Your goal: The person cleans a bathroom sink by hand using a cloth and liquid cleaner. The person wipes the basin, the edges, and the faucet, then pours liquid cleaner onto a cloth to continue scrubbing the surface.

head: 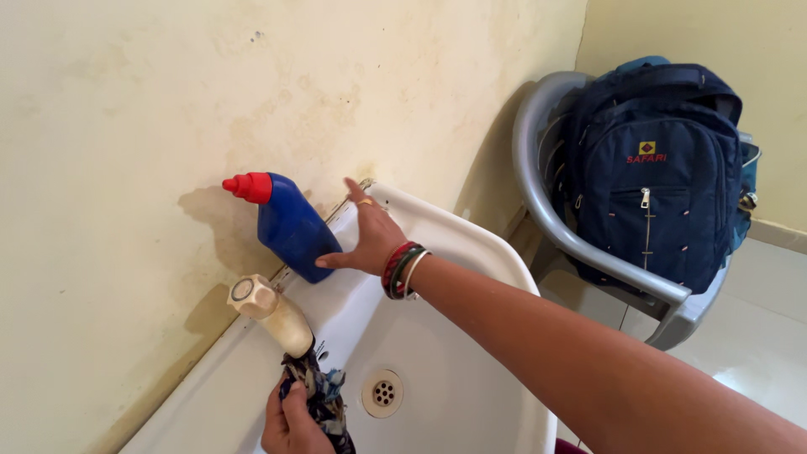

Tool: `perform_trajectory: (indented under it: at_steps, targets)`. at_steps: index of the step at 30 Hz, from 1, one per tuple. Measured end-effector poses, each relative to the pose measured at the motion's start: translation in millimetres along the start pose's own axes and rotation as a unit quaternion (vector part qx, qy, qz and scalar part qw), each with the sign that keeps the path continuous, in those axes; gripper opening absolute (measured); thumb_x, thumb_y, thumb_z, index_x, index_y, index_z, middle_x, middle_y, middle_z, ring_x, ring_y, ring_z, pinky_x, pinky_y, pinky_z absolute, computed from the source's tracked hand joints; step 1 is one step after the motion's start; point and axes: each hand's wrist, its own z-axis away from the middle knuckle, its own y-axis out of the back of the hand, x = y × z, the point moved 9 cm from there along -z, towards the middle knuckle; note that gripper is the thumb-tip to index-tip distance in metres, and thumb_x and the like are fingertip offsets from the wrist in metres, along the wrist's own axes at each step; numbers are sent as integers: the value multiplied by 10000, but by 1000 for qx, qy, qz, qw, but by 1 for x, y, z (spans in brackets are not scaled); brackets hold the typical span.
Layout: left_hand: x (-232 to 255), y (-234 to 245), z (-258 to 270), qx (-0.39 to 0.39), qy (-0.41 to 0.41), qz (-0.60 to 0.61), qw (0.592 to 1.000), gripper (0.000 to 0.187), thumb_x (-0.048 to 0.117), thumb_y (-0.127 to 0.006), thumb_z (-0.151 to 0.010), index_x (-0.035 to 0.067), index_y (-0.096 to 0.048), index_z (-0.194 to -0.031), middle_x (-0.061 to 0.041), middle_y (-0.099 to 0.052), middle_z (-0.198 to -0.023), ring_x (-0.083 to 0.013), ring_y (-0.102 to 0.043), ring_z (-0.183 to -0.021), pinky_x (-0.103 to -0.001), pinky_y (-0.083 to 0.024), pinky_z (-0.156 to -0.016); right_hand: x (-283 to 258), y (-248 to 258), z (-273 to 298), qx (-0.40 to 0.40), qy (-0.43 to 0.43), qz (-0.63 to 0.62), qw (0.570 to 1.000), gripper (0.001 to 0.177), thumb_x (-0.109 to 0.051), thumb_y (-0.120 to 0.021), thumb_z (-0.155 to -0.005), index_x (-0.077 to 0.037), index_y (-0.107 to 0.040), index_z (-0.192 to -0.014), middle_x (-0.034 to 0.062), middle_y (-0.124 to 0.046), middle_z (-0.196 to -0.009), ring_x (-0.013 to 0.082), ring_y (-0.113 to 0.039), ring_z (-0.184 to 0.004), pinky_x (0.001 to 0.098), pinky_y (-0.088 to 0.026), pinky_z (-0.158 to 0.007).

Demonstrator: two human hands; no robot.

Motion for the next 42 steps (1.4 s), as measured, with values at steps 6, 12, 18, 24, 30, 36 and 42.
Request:
perform_trajectory:
  at_steps: [6, 12, 18, 24, 30, 36, 42]
  targets:
    - [-4, 16, -6, -4, 58, -9, 998, 348, 77, -516, -958, -107, -620, -1234, -197, -726, -1091, -218, -714, -943, -330, -575, -858, -2, -41, -13, -60, -14, -78, 995, 1052, -472, -943, -556, -62, -541, -1437, 191, -703, -1289, 326, -658, -1236, 383, -493, -1071]
    - [-21, 16, -4, -3, 46, 15, 999, 337, 58, -540, -948, -105, -629, -1229, -211, -725, -1098, -223, -716, -919, -343, -584, -844, -10, -45, -8, -72, -74, -51, 993, 919, -477, -945, -528, -67, -630, -1288, 166, -763, -1095, 294, -739, -1038, 369, -562, -941]
    - [-37, 11, 13, -35, -35, -103, 993, 306, 49, -630, -881, -72, -699, -1153, -184, -753, -1041, -208, -730, -904, -309, -573, -841, -49, -15, 2, 8, -81, -67, 994, 900, -483, -948, -533, -83, -638, -1277, 144, -773, -1047, 268, -749, -989, 363, -574, -898]
    - [-33, -6, 28, -64, -108, -205, 971, 284, 139, -693, -845, -2, -742, -1087, -132, -742, -956, -229, -737, -845, -333, -578, -770, -131, 1, -11, 41, -3, -219, 975, 757, -498, -907, -624, -55, -699, -1201, 97, -797, -1023, 209, -781, -917, 334, -626, -852]
    - [-28, -15, 23, -92, -88, -199, 972, 258, 163, -662, -867, 4, -720, -1062, -133, -729, -940, -269, -714, -829, -372, -563, -763, -181, -60, 24, -106, 62, -232, 965, 824, -443, -931, -564, -49, -696, -1248, 121, -784, -1070, 228, -759, -980, 354, -596, -908]
    - [-59, -13, 15, -118, -17, -255, 960, 274, 228, -648, -919, -41, -699, -908, -191, -749, -778, -348, -734, -736, -429, -544, -684, -170, -138, 68, -183, 39, -197, 962, 909, -342, -942, -512, -48, -652, -1322, 145, -782, -1103, 274, -756, -1039, 357, -570, -951]
    - [-35, -22, 22, -126, -117, -260, 950, 272, 229, -617, -874, -29, -704, -875, -211, -742, -842, -414, -709, -799, -461, -543, -688, -146, -168, 68, -173, -2, -156, 973, 892, -309, -944, -520, -55, -638, -1319, 160, -762, -1103, 288, -740, -1040, 354, -575, -928]
